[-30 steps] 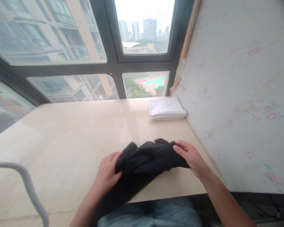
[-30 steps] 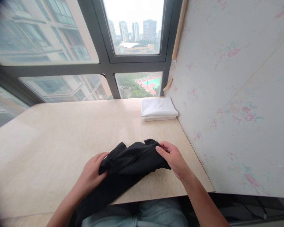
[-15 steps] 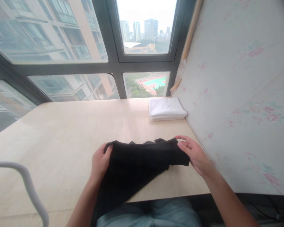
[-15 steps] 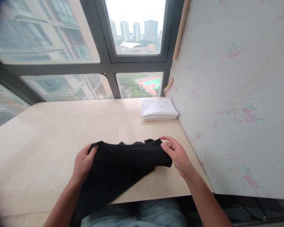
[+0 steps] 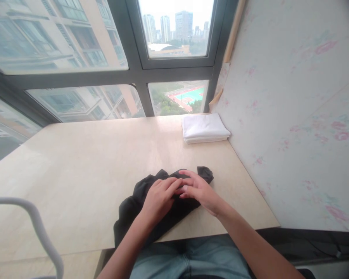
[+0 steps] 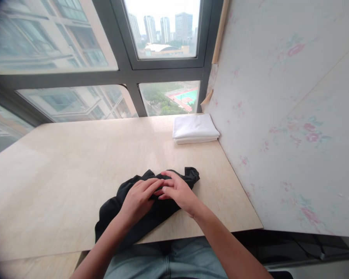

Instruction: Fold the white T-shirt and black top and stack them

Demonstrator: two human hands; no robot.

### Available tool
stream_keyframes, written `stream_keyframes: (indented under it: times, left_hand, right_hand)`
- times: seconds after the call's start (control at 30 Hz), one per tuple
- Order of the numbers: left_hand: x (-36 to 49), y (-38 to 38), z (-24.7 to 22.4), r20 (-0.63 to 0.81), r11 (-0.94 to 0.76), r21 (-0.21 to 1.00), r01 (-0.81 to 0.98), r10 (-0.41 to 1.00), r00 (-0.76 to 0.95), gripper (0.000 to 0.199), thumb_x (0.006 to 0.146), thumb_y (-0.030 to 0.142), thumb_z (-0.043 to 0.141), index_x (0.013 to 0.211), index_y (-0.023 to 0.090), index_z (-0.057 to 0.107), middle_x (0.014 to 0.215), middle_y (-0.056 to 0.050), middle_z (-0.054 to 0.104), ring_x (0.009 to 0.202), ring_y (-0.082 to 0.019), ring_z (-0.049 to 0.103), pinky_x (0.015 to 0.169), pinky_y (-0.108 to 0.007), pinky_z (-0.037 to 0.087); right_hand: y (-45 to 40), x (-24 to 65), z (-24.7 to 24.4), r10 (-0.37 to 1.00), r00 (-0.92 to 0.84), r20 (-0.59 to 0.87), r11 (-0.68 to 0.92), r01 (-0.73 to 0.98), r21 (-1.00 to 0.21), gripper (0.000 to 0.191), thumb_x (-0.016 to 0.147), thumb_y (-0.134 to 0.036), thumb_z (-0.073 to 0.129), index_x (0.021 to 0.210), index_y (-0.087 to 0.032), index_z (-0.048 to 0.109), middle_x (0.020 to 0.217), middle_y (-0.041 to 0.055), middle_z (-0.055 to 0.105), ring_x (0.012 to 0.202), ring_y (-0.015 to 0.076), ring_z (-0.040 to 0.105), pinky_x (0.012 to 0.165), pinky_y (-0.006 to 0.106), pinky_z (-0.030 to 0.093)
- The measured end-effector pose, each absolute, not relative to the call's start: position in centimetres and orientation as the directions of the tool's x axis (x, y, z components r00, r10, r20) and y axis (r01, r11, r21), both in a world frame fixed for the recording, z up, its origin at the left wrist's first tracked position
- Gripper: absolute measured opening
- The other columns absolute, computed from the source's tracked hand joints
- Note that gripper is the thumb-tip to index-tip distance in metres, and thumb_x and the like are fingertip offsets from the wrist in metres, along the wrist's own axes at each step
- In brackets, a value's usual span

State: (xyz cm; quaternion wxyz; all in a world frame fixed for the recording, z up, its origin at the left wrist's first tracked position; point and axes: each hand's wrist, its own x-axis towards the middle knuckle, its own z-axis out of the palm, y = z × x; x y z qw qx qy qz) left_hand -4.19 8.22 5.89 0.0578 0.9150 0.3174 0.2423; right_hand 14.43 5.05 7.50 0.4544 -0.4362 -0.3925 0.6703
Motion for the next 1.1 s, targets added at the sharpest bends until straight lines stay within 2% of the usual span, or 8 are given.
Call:
stream_keyframes:
  times: [0.1,0.2,0.3,0.5,0.67,0.83,0.9,1.1]
  left_hand:
    - [-6.3,9.7,5.2,0.351,-0.696,0.356,0.624,0.718,0.601,0.036,0.083,0.006,0.051,0.110,0.024,0.066,0.100,-0.003,0.074,0.084,-0.020,0.068,0.076,-0.037,0.054]
    - [-8.5,10.0,4.9,0.281,-0.575,0.520,0.632,0.814,0.509,0.027,0.086,0.014,0.055,0.107,0.025,0.067,0.103,-0.002,0.074,0.091,-0.019,0.069,0.081,-0.034,0.054]
    - [-9.8,9.8,4.8,0.166,-0.421,0.675,0.606,0.887,0.431,0.020,0.088,0.023,0.058,0.104,0.027,0.068,0.102,0.000,0.074,0.092,-0.018,0.069,0.082,-0.031,0.053]
    - [-10.1,9.4,5.2,-0.025,-0.257,0.770,0.583,0.902,0.431,0.023,0.088,0.042,0.062,0.104,0.028,0.071,0.097,0.001,0.074,0.087,-0.019,0.067,0.077,-0.030,0.051]
    - [-9.9,10.2,6.7,0.037,-0.183,0.838,0.514,0.959,0.281,0.025,0.089,0.045,0.059,0.087,0.023,0.071,0.085,0.000,0.072,0.081,-0.019,0.064,0.074,-0.028,0.047]
    - [-10.5,11.3,7.8,0.073,-0.102,0.953,0.284,0.991,0.111,0.026,0.089,0.045,0.060,0.085,0.020,0.067,0.078,0.000,0.065,0.077,-0.016,0.057,0.071,-0.026,0.044]
    - [-10.6,11.7,7.5,0.027,-0.045,0.977,0.211,0.996,0.089,0.027,0.088,0.046,0.061,0.084,0.020,0.067,0.076,0.001,0.064,0.074,-0.015,0.056,0.069,-0.025,0.044]
    - [-10.2,13.1,5.0,-0.180,0.175,0.981,0.085,0.982,0.054,0.039,0.081,0.055,0.065,0.085,0.016,0.069,0.080,-0.003,0.068,0.071,-0.017,0.059,0.064,-0.026,0.046]
  right_hand:
    - [5.5,17.6,5.0,0.982,0.002,-0.187,-0.186,-0.098,-0.978,0.045,0.080,-0.025,0.061,0.125,-0.022,0.053,0.114,0.0081,0.068,0.094,0.0209,0.069,0.087,0.041,0.055]
    - [5.7,21.0,2.4,0.989,0.146,-0.003,-0.048,0.305,-0.951,0.033,0.078,-0.020,0.057,0.110,-0.022,0.064,0.112,0.0079,0.069,0.106,0.0240,0.065,0.094,0.045,0.051]
    - [5.7,22.9,0.7,0.982,0.134,0.132,0.037,0.552,-0.833,0.034,0.078,-0.018,0.055,0.109,-0.024,0.066,0.120,0.0069,0.066,0.117,0.0250,0.058,0.103,0.049,0.046]
    - [7.5,22.6,0.2,0.962,-0.042,0.269,0.223,0.689,-0.690,0.038,0.080,-0.017,0.058,0.117,-0.023,0.064,0.126,0.0081,0.064,0.122,0.0250,0.055,0.109,0.047,0.041]
    - [9.6,23.2,2.9,0.989,-0.070,0.130,0.142,0.694,-0.706,0.036,0.080,-0.014,0.053,0.112,-0.023,0.067,0.104,0.0049,0.072,0.097,0.0224,0.067,0.091,0.042,0.050]
    - [9.6,24.2,8.2,0.999,-0.032,-0.030,-0.017,0.365,-0.931,0.030,0.087,-0.031,0.057,0.114,-0.023,0.067,0.092,0.0029,0.072,0.083,0.0195,0.068,0.070,0.032,0.053]
    - [9.6,24.2,9.3,0.998,-0.035,-0.055,-0.044,0.273,-0.961,0.028,0.087,-0.037,0.059,0.108,-0.023,0.069,0.097,0.0036,0.072,0.088,0.0208,0.068,0.074,0.032,0.054]
    - [9.5,24.5,9.1,0.985,-0.092,-0.149,-0.102,0.388,-0.916,0.023,0.081,-0.043,0.070,0.090,-0.023,0.076,0.097,0.0056,0.074,0.093,0.0261,0.067,0.083,0.038,0.052]
